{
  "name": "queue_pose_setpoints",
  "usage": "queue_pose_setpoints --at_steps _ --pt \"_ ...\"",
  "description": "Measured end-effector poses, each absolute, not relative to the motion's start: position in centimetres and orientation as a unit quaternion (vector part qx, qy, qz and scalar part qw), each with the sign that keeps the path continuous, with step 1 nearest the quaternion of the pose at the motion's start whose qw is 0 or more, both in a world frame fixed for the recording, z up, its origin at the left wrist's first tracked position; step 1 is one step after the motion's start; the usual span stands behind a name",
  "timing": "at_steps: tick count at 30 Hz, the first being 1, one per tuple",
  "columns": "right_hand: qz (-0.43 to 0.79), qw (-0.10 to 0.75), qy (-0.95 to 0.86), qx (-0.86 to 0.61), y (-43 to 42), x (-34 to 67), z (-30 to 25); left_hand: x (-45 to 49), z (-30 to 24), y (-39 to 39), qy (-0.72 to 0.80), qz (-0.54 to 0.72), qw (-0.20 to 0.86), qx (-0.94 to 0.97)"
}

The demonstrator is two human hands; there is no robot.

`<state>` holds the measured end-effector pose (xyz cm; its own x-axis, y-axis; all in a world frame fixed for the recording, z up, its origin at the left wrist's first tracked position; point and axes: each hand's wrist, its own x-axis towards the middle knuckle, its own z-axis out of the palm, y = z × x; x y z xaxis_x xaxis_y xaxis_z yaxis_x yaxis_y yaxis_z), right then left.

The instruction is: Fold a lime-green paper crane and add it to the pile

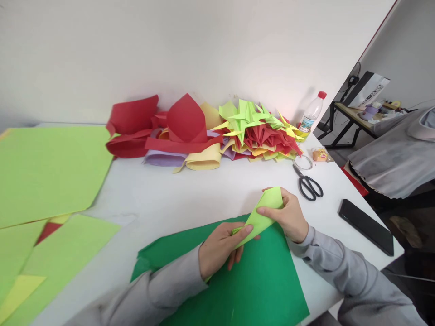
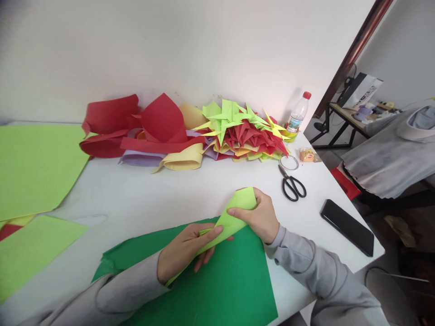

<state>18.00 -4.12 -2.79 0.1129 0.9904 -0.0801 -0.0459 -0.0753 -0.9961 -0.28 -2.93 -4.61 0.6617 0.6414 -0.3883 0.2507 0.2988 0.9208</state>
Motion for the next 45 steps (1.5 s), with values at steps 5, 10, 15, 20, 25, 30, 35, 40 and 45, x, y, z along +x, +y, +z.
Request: queue_pose_setpoints --at_steps 5,10,15,20,25,30,35,40,45 --pt "0.531 0.52 -0.405 -0.533 -4.2 17.9 -2.9 -0.2 -4.8 -3.0 0.385 0.131 0.717 0.566" --pt "0.541 0.525 -0.391 -0.528 -4.2 17.9 -3.0 0.1 -4.4 -3.0 0.374 0.152 0.736 0.544" --pt "0.561 0.531 -0.367 -0.518 -4.1 17.8 -2.8 0.2 -4.2 -3.1 0.374 0.15 0.732 0.549" --pt "0.588 0.526 -0.334 -0.515 -4.2 17.7 -2.5 0.0 -4.6 -3.1 0.367 0.152 0.723 0.566" --pt "0.585 0.542 -0.33 -0.505 -4.0 17.9 -2.5 0.0 -4.8 -3.1 0.371 0.141 0.725 0.562" --pt "0.558 0.601 -0.288 -0.495 -3.0 18.5 -2.9 0.0 -4.6 -2.9 0.384 0.165 0.738 0.53" --pt "0.601 0.572 -0.323 -0.455 -3.3 17.4 -3.9 -0.1 -4.1 -2.3 0.404 0.273 0.726 0.485" --pt "0.665 0.536 -0.363 -0.372 -4.8 15.0 -4.1 0.2 -4.1 -2.5 0.387 0.295 0.729 0.482" --pt "0.661 0.54 -0.355 -0.382 -5.3 14.7 -4.6 0.3 -4.4 -3.0 0.374 0.294 0.727 0.495"
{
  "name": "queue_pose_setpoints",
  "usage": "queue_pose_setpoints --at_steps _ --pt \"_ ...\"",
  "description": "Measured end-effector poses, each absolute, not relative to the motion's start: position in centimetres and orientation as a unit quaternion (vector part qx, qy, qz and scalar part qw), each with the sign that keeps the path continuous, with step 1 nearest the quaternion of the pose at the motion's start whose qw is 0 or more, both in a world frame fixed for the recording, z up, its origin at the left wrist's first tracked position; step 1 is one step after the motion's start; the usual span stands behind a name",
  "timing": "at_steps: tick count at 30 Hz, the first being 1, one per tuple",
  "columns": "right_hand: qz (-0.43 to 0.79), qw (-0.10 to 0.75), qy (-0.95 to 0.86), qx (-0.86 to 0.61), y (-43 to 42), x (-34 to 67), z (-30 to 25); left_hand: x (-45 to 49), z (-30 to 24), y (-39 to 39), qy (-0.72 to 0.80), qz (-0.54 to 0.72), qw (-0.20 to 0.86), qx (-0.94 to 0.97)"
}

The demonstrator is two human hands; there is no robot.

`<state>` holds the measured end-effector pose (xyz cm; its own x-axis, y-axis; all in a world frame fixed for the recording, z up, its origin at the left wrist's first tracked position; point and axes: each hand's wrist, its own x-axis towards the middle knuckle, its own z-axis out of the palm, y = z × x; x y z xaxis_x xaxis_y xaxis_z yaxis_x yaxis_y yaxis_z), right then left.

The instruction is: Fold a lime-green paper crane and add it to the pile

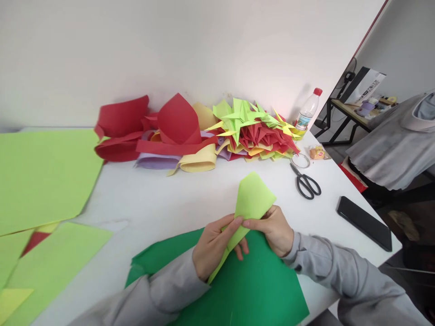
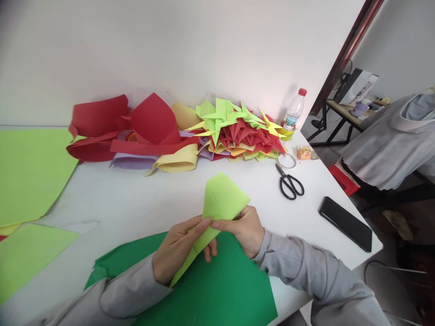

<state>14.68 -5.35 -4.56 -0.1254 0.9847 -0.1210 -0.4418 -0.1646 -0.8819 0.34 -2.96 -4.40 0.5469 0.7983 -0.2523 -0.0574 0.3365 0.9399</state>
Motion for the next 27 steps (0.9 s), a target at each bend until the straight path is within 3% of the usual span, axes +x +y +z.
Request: queue_pose_setpoints --at_steps 17,27 --pt "0.566 0.592 -0.238 -0.522 -3.5 16.6 -5.3 0.0 -3.8 -2.5 0.404 0.29 0.722 0.481" --pt "0.59 0.606 -0.233 -0.48 -2.7 17.4 -4.7 -0.3 -4.3 -2.4 0.404 0.284 0.724 0.481"
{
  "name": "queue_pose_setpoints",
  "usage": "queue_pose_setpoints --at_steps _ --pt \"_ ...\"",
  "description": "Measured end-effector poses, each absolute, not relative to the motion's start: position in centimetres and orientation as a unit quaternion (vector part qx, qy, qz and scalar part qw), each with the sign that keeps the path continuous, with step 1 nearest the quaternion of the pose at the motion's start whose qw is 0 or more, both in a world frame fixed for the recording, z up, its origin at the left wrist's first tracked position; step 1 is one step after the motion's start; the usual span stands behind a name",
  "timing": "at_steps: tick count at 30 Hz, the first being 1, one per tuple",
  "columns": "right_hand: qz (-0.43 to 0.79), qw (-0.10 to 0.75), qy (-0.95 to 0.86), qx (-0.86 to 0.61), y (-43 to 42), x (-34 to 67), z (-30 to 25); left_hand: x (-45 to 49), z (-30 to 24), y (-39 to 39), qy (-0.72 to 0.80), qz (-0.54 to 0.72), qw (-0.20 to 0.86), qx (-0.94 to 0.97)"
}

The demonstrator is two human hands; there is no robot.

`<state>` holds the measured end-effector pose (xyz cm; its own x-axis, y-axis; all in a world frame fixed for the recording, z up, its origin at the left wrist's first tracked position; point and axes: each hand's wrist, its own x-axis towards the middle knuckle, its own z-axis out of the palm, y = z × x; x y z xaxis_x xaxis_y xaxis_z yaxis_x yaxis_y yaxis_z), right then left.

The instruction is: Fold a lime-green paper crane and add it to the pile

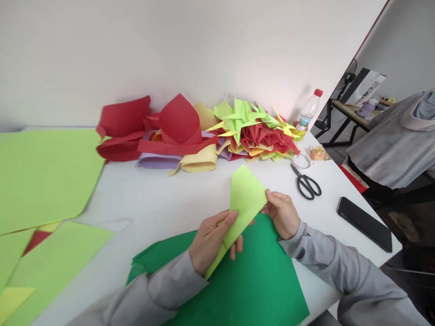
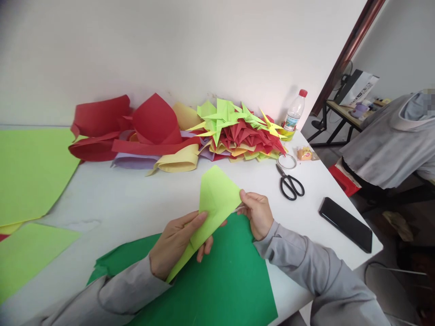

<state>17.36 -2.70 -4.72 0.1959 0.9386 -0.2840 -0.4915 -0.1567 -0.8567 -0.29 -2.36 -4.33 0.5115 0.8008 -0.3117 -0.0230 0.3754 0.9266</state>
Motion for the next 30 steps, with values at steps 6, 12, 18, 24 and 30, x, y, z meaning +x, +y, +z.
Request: queue_pose_setpoints --at_steps 6,12,18,24,30 --pt "0.61 0.611 -0.242 -0.444 -2.7 17.5 -5.2 -0.4 -4.4 -2.1 0.408 0.304 0.722 0.469" --pt "0.683 0.481 -0.401 -0.376 -4.6 15.3 -4.6 -0.1 -4.5 -2.2 0.393 0.306 0.728 0.471" --pt "0.676 0.486 -0.418 -0.364 -4.8 14.9 -4.4 0.0 -4.5 -2.5 0.393 0.316 0.727 0.466" --pt "0.665 0.459 -0.447 -0.385 -4.8 14.9 -4.9 0.3 -4.1 -2.7 0.389 0.335 0.721 0.465" --pt "0.65 0.45 -0.458 -0.406 -5.0 15.0 -4.6 0.4 -4.1 -2.9 0.369 0.327 0.721 0.487"
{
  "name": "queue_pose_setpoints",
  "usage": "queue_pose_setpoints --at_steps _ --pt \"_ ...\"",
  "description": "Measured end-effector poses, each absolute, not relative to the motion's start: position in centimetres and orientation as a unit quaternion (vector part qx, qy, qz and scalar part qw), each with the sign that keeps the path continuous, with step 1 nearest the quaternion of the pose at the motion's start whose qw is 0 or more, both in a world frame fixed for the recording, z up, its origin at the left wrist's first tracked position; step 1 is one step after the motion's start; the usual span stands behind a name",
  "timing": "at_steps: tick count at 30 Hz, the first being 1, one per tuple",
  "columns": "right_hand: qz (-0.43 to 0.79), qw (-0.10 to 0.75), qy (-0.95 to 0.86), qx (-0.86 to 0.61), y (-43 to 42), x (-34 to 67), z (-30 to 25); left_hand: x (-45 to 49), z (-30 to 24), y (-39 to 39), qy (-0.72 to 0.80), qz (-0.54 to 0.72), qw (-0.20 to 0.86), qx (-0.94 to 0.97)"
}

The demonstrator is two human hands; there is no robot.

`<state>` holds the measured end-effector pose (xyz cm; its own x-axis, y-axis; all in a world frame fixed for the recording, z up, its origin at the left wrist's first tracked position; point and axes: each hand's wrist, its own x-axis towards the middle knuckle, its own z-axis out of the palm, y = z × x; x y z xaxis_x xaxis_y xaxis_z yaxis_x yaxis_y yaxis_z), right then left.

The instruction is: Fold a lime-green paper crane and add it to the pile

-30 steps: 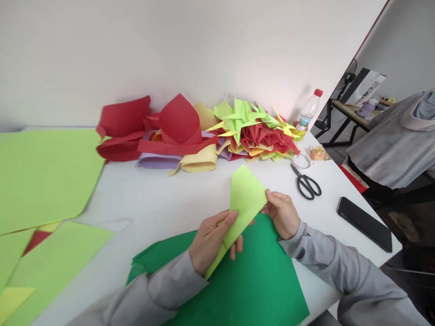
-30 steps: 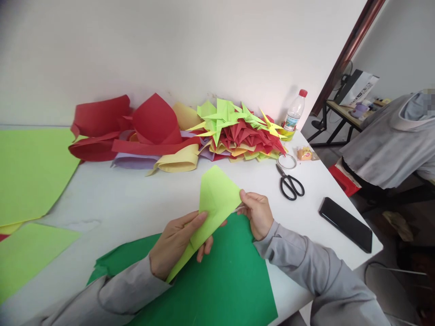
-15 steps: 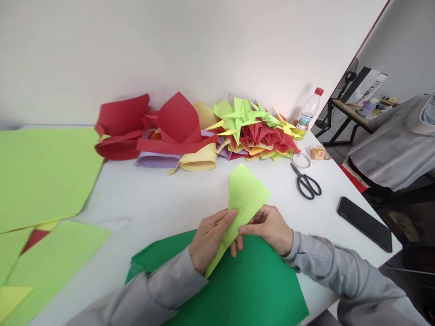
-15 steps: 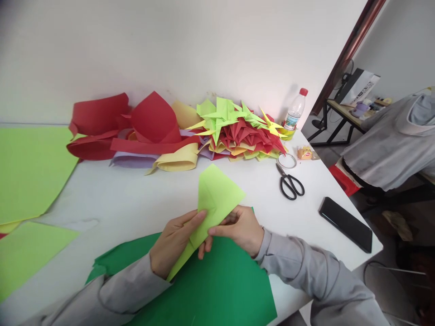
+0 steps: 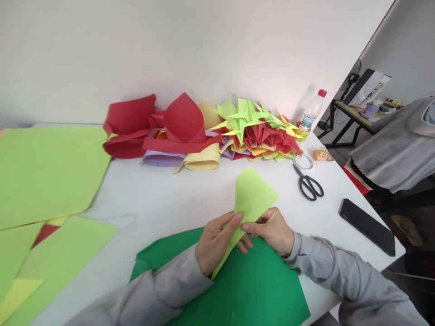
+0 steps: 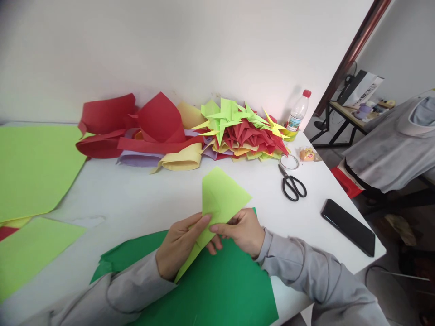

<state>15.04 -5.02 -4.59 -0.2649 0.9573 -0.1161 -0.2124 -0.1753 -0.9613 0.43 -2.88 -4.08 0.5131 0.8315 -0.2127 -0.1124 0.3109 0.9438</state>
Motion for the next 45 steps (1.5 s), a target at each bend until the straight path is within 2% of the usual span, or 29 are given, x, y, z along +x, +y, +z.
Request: queue_pose_setpoints --at_steps 8,17,28,31,34,36,40,45 --pt "0.606 0.468 -0.427 -0.48 -4.7 15.4 -5.1 0.1 -3.6 -2.8 0.37 0.312 0.721 0.496" --pt "0.624 0.492 -0.39 -0.465 -5.0 15.6 -5.9 0.1 -3.6 -2.6 0.372 0.299 0.741 0.472" --pt "0.519 0.66 -0.253 -0.481 -1.2 19.7 -4.4 -0.8 -4.4 -2.3 0.41 0.271 0.73 0.475" --pt "0.552 0.622 -0.286 -0.475 -1.9 19.0 -4.7 -0.6 -4.4 -2.2 0.411 0.275 0.728 0.474" --pt "0.622 0.521 -0.336 -0.478 -3.3 17.3 -5.2 -0.4 -4.2 -2.2 0.402 0.277 0.73 0.478" --pt "0.649 0.483 -0.357 -0.467 -4.1 16.3 -5.4 -0.3 -3.9 -2.4 0.389 0.28 0.736 0.478" --pt "0.65 0.483 -0.363 -0.461 -4.7 15.3 -5.4 -0.1 -3.8 -2.6 0.372 0.302 0.74 0.472" --pt "0.662 0.425 -0.43 -0.443 -4.9 15.6 -5.4 0.0 -4.1 -2.5 0.355 0.297 0.752 0.47"
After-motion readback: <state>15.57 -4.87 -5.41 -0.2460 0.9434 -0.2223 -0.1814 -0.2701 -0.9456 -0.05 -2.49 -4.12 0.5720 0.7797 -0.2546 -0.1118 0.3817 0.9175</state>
